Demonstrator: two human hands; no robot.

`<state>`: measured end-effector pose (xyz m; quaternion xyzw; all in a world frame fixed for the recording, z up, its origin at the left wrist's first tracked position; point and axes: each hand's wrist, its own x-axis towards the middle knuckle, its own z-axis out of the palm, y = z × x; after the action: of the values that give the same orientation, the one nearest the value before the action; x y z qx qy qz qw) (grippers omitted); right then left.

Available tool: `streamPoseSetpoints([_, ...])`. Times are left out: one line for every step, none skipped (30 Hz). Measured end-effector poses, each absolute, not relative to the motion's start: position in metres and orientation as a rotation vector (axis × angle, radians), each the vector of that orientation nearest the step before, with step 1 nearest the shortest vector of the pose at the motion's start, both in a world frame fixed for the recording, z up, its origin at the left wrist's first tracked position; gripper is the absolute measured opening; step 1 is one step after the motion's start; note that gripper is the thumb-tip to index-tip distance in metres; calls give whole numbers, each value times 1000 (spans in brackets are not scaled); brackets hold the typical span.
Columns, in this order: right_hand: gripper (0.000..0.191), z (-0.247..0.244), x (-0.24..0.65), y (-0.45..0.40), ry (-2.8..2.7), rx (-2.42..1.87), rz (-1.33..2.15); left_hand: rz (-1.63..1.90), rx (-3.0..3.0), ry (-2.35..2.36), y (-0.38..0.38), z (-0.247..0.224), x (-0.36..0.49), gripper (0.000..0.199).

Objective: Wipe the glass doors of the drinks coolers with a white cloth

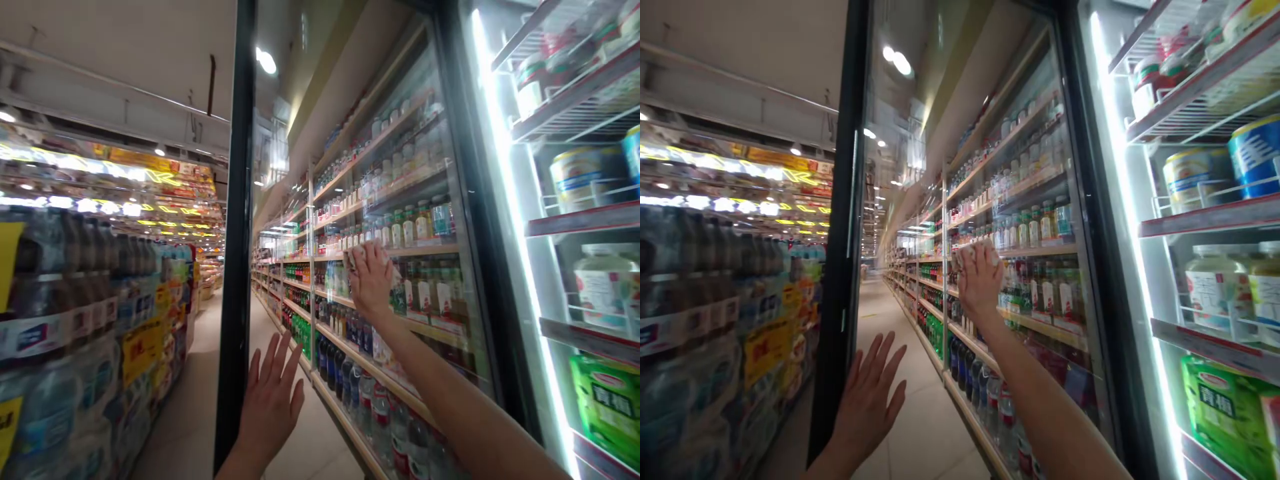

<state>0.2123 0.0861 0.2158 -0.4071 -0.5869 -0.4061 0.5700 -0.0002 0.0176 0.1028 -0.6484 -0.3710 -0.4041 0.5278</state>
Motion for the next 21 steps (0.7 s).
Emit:
streamPoseSetpoints([50, 212, 207, 85, -1455, -911, -998, -942, -1541, -889, 16, 101, -1, 48])
streamPoseSetpoints([50, 205, 201, 82, -1587, -823, -1074, -916, -1535, -892, 15, 100, -2, 49])
streamPoseSetpoints([50, 198, 195, 80, -1737, -707, -1159, -893, -1532, -894, 14, 98, -4, 49])
streamPoseSetpoints([49, 192, 189, 77, -1868, -588, -1232, -877, -1532, -897, 12, 96, -5, 49])
streamPoseSetpoints([49, 190, 185, 74, -1950, -504, -1277, -864, -1539, -898, 10, 94, -6, 49])
streamPoseSetpoints([48, 193, 181, 72, -1970, -482, -1282, -855, -1551, -897, 8, 92, -8, 49])
streamPoseSetpoints([47, 201, 178, 71, -1928, -526, -1246, -856, -1567, -895, 5, 90, -9, 48])
streamPoseSetpoints([47, 212, 174, 69, -1845, -607, -1183, -867, -1586, -893, 3, 87, -10, 46])
streamPoseSetpoints([47, 226, 170, 68, -1755, -689, -1114, -886, -1605, -888, 0, 85, -11, 44])
streamPoseSetpoints([47, 239, 164, 66, -1688, -748, -1059, -902, -1624, -880, -3, 82, -12, 43])
streamPoseSetpoints([48, 248, 158, 65, -1667, -770, -1031, -914, -1640, -873, -7, 80, -14, 42])
streamPoseSetpoints([48, 251, 150, 63, -1700, -749, -1037, -920, -1655, -866, -11, 77, -16, 43])
streamPoseSetpoints([49, 246, 142, 61, -1779, -691, -1067, -921, -1669, -857, -17, 74, -19, 43])
streamPoseSetpoints([50, 232, 135, 60, -1883, -606, -1109, -923, -1683, -851, -23, 72, -23, 44])
streamPoseSetpoints([50, 212, 129, 59, -1991, -514, -1144, -926, -1698, -846, -29, 69, -29, 44])
streamPoseSetpoints([51, 186, 125, 58, -2094, -420, -1167, -932, -1714, -843, -36, 66, -35, 44])
streamPoseSetpoints([50, 158, 124, 57, -2190, -322, -1182, -940, -1725, -842, -43, 64, -41, 43])
streamPoseSetpoints([48, 131, 125, 56, -2272, -229, -1189, -943, -1733, -845, -49, 62, -48, 42])
streamPoseSetpoints([45, 110, 127, 55, -2346, -118, -1204, -939, -1737, -855, -55, 60, -54, 41])
streamPoseSetpoints([43, 96, 129, 55, -2390, -40, -1208, -933, -1740, -869, -60, 58, -60, 41])
streamPoseSetpoints([42, 91, 131, 54, -2401, -8, -1201, -929, -1740, -888, -63, 58, -64, 41])
